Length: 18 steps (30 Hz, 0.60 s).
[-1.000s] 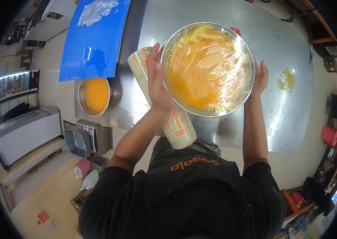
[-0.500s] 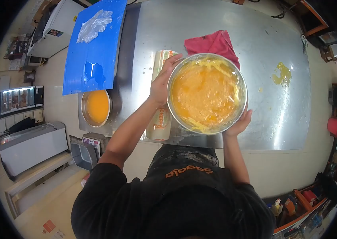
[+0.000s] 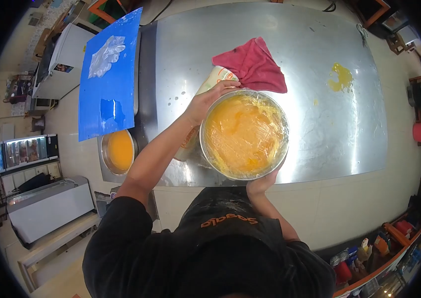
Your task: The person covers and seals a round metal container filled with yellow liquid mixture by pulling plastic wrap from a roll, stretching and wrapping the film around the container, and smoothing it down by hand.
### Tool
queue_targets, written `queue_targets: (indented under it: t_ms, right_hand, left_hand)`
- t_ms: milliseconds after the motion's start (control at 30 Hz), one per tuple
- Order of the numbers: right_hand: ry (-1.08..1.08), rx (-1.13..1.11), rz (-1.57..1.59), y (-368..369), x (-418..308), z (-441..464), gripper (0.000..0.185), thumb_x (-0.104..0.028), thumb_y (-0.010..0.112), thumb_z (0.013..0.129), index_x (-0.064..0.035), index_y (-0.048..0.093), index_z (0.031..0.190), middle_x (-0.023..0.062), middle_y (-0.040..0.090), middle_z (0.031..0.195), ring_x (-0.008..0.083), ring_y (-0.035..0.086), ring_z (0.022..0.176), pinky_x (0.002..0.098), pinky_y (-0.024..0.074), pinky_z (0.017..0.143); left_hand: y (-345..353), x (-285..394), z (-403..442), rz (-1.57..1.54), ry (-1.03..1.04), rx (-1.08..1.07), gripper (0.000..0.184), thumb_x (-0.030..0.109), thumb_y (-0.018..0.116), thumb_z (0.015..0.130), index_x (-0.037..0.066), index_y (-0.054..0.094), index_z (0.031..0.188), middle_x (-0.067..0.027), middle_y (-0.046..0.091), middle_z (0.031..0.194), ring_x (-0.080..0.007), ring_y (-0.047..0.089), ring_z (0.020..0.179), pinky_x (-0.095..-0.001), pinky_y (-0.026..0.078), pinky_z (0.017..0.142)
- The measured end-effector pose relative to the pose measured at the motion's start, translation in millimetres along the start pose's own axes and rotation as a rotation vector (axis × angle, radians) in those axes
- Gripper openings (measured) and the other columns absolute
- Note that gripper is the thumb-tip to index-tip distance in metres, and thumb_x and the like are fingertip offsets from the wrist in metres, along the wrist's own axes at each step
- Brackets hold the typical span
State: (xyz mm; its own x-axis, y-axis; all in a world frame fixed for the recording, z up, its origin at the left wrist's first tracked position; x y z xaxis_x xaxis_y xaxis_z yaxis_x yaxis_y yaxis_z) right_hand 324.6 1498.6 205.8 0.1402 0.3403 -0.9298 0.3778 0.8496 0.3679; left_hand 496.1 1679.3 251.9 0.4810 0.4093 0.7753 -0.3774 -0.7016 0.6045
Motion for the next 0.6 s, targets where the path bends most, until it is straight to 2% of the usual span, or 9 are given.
queue_targets:
  t_ms: [67,167,267,367,467,600]
  right_hand:
    - [0.007,-0.003,0.021,-2.3,6.1,-7.5,0.088,-0.059,0.035,0.095,0.0002,0.008,0.154,0.0167,0.017,0.157,0.0279,0.020,0.145,0.0444,0.0192,0.118]
    - [-0.002,-0.049,0.002,-3.7,10.7,-9.2,0.093,-0.061,0.039,0.093,0.0006,0.004,0.154,0.0167,0.014,0.158,0.0278,0.018,0.145,0.0440,0.0170,0.118]
    - [0.005,-0.102,-0.045,-5.8,9.4,-11.2,0.095,-0.061,0.040,0.093,0.0012,0.001,0.154,0.0170,0.012,0.158,0.0283,0.017,0.146,0.0438,0.0154,0.118]
    - [-0.025,-0.190,-0.114,-9.3,6.6,-10.0,0.098,-0.063,0.040,0.093,0.0016,-0.001,0.154,0.0176,0.011,0.158,0.0291,0.016,0.146,0.0438,0.0144,0.118]
    - [-0.057,-0.278,-0.181,-14.0,-2.6,-7.8,0.099,-0.065,0.039,0.093,0.0018,-0.001,0.154,0.0178,0.010,0.159,0.0295,0.016,0.146,0.0441,0.0137,0.118]
    - [-0.044,-0.319,-0.242,-18.4,-20.8,-1.2,0.096,-0.066,0.038,0.094,-0.0003,0.002,0.154,0.0176,0.010,0.159,0.0321,0.016,0.146,0.0469,0.0143,0.118]
  left_hand:
    - [-1.3,-0.2,3.3,0.001,-0.044,0.020,0.055,0.037,0.035,0.102,0.002,0.033,0.144,-0.0171,0.047,0.141,-0.0251,0.046,0.131,-0.0375,0.036,0.112]
    - [-5.3,1.7,4.5,0.262,0.043,-0.017,0.055,0.039,0.033,0.104,0.002,0.035,0.144,-0.0163,0.047,0.141,-0.0238,0.047,0.131,-0.0366,0.038,0.111]
    - [-3.6,-0.4,5.1,0.169,-0.018,-0.019,0.057,0.042,0.032,0.104,0.002,0.035,0.144,-0.0176,0.045,0.144,-0.0237,0.045,0.134,-0.0360,0.037,0.112]
    - [-9.1,3.3,6.0,0.304,0.135,-0.090,0.057,0.042,0.033,0.104,0.001,0.037,0.144,-0.0180,0.045,0.146,-0.0240,0.044,0.135,-0.0370,0.036,0.113]
    - [-29.0,8.2,1.4,0.123,0.282,0.145,0.051,0.034,0.036,0.105,0.000,0.041,0.142,-0.0189,0.047,0.145,-0.0248,0.046,0.134,-0.0382,0.035,0.113]
    - [-53.4,38.7,-37.8,0.349,0.467,0.507,0.041,0.027,0.046,0.101,0.000,0.053,0.131,-0.0174,0.059,0.131,-0.0241,0.055,0.124,-0.0383,0.038,0.109]
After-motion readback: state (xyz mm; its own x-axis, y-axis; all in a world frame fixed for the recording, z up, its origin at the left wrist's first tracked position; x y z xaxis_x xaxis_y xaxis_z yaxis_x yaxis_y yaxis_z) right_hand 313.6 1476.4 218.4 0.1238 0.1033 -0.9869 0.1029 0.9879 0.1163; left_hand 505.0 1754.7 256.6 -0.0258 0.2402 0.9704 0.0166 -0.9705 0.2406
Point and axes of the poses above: each hand's wrist, its own z-axis towards the middle knuckle, its own y-axis out of the palm, x = y × z, the point moved 5 cm from there along z, towards the middle knuckle
